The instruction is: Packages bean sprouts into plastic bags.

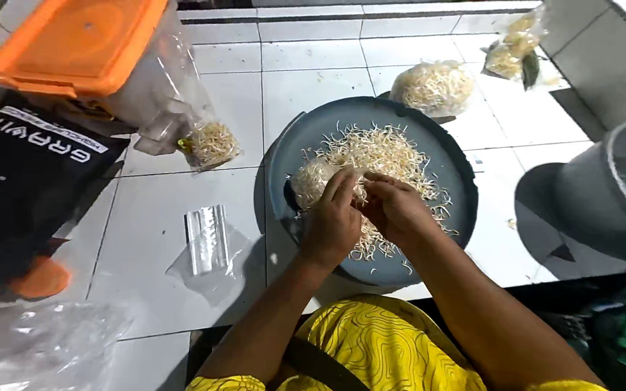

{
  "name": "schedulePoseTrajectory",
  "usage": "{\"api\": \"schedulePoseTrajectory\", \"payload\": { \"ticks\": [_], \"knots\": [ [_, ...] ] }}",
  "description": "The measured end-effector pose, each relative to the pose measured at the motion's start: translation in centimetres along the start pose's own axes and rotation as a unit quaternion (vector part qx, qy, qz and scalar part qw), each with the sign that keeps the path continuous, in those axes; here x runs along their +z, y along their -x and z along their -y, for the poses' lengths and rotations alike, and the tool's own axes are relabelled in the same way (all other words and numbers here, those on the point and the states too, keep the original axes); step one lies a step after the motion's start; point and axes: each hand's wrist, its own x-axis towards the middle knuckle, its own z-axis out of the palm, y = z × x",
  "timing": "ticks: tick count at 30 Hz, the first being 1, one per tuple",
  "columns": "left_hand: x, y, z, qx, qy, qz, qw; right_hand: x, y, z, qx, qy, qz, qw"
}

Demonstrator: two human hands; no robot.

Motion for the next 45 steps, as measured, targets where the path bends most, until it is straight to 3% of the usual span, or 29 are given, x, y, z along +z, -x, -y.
{"api": "schedulePoseTrajectory", "payload": {
  "ticks": [2,4,5,8,13,15,18,20,23,28,33,36,41,45],
  "knots": [
    [-1.0,-0.4,0.7,0.020,-0.039,-0.040,0.998,1.0,-0.4,0.5,-0.028,0.058,-0.023,0.998],
    [-1.8,-1.6,1.4,0.035,-0.071,-0.081,0.994,0.9,-0.6,1.3,-0.071,0.200,0.027,0.977],
    [-2.1,-2.5,1.6,0.041,-0.085,-0.108,0.990,0.9,-0.7,2.1,-0.104,0.303,0.057,0.946],
    [-3.4,-5.1,1.6,0.039,-0.097,-0.133,0.986,2.1,-0.5,4.6,-0.231,0.553,0.098,0.794],
    [-7.8,-8.2,0.7,0.017,-0.002,-0.081,0.997,2.6,-2.5,5.4,-0.415,0.664,0.028,0.621],
    [-9.4,-8.8,0.8,0.008,-0.008,-0.050,0.999,2.2,-3.5,5.7,-0.415,0.688,0.025,0.595],
    [-10.6,-8.9,2.2,0.049,-0.035,0.006,0.998,2.1,-4.0,6.7,-0.425,0.657,0.044,0.620],
    [-11.0,-8.8,3.4,0.077,-0.062,0.094,0.991,2.3,-3.9,7.1,-0.414,0.637,0.089,0.644],
    [-10.8,-8.7,4.7,0.113,-0.109,0.154,0.976,2.3,-4.1,7.1,-0.359,0.676,0.118,0.632],
    [-11.7,-9.5,4.3,0.129,-0.100,0.059,0.985,2.1,-3.9,8.3,-0.446,0.559,-0.034,0.698],
    [-14.2,-13.8,3.5,0.084,-0.133,-0.004,0.988,-0.8,-3.3,8.2,-0.522,0.485,-0.006,0.702],
    [-15.3,-17.0,4.1,0.054,-0.141,-0.037,0.988,-4.7,-2.5,6.3,-0.437,0.544,0.027,0.716],
    [-17.0,-20.5,6.0,-0.028,-0.154,-0.161,0.975,-11.9,-2.2,0.8,-0.245,0.606,0.036,0.756],
    [-18.3,-20.0,10.2,-0.152,-0.164,-0.184,0.957,-16.0,-1.7,-2.6,-0.210,0.601,0.011,0.771]
  ]
}}
